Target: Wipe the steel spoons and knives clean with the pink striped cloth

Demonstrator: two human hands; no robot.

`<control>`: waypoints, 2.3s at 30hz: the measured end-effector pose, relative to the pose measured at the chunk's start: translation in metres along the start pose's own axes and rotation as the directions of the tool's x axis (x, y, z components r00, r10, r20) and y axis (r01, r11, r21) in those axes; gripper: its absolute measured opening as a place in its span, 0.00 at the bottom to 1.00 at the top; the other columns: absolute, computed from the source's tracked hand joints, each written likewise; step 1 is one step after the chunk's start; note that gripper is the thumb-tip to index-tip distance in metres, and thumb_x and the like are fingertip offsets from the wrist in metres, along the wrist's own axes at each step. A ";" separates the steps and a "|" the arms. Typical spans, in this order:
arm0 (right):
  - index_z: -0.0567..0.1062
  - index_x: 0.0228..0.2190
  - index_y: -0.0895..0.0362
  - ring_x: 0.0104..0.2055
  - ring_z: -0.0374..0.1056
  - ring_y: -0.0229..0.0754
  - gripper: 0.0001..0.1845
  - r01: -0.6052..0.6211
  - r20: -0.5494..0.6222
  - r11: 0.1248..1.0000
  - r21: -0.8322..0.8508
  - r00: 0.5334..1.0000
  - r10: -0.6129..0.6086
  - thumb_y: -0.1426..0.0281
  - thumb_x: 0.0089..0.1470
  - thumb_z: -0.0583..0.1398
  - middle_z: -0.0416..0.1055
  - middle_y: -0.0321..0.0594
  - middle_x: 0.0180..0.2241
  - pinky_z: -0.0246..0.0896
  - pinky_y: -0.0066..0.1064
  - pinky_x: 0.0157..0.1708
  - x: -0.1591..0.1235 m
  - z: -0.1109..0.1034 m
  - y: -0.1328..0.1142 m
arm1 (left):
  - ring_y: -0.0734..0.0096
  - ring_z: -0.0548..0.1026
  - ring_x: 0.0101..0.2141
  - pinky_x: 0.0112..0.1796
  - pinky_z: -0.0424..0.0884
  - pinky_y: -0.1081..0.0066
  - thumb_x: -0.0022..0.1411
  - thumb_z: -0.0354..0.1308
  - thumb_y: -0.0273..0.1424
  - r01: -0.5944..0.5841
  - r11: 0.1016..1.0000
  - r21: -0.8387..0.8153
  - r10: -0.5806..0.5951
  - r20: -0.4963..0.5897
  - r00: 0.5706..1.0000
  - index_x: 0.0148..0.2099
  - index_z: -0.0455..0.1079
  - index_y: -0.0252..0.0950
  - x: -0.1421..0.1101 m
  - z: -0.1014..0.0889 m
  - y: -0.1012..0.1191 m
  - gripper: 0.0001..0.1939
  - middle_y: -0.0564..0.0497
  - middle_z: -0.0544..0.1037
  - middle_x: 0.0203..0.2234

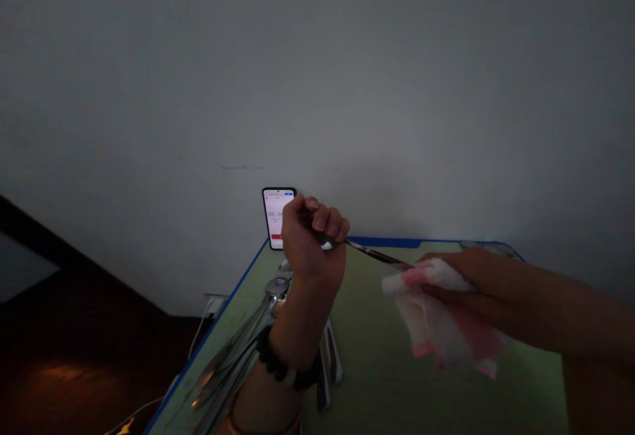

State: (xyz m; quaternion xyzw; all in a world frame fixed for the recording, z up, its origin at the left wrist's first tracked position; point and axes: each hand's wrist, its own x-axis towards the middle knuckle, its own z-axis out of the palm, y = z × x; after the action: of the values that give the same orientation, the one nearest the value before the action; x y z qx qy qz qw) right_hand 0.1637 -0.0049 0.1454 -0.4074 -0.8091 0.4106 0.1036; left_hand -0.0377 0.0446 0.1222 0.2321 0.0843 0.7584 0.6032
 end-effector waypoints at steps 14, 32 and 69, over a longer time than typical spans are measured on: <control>0.74 0.27 0.58 0.19 0.58 0.32 0.21 0.084 -0.325 0.964 -0.252 0.931 -0.166 0.58 0.56 0.49 0.69 0.35 0.19 0.47 0.25 0.20 0.048 0.018 0.007 | 0.83 0.49 0.11 0.14 0.47 0.78 0.56 0.47 0.32 -0.065 0.988 0.141 0.073 -0.059 0.996 0.18 0.56 0.35 -0.014 0.005 -0.018 0.15 0.61 0.48 0.11; 0.73 0.33 0.55 0.21 0.61 0.32 0.17 0.180 -0.190 0.971 -0.155 0.959 -0.208 0.59 0.57 0.49 0.70 0.34 0.22 0.52 0.23 0.20 0.010 0.000 -0.002 | 0.80 0.46 0.12 0.14 0.46 0.76 0.58 0.45 0.30 -0.162 0.970 0.180 0.157 0.040 0.987 0.17 0.52 0.36 -0.013 0.019 0.033 0.18 0.59 0.46 0.10; 0.74 0.35 0.57 0.25 0.63 0.33 0.18 0.195 -0.086 0.981 -0.026 0.977 -0.196 0.58 0.55 0.51 0.71 0.36 0.27 0.55 0.22 0.23 0.017 -0.005 0.013 | 0.79 0.46 0.12 0.14 0.44 0.75 0.55 0.45 0.30 -0.089 0.993 0.074 0.087 0.024 0.996 0.17 0.44 0.37 -0.003 0.007 0.023 0.18 0.59 0.44 0.11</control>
State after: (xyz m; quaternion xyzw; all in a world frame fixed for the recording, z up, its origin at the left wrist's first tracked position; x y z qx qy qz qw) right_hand 0.1627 0.0146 0.1361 -0.3446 -0.8433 0.3731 0.1757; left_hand -0.0538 0.0346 0.1365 0.2661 0.0963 0.7781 0.5608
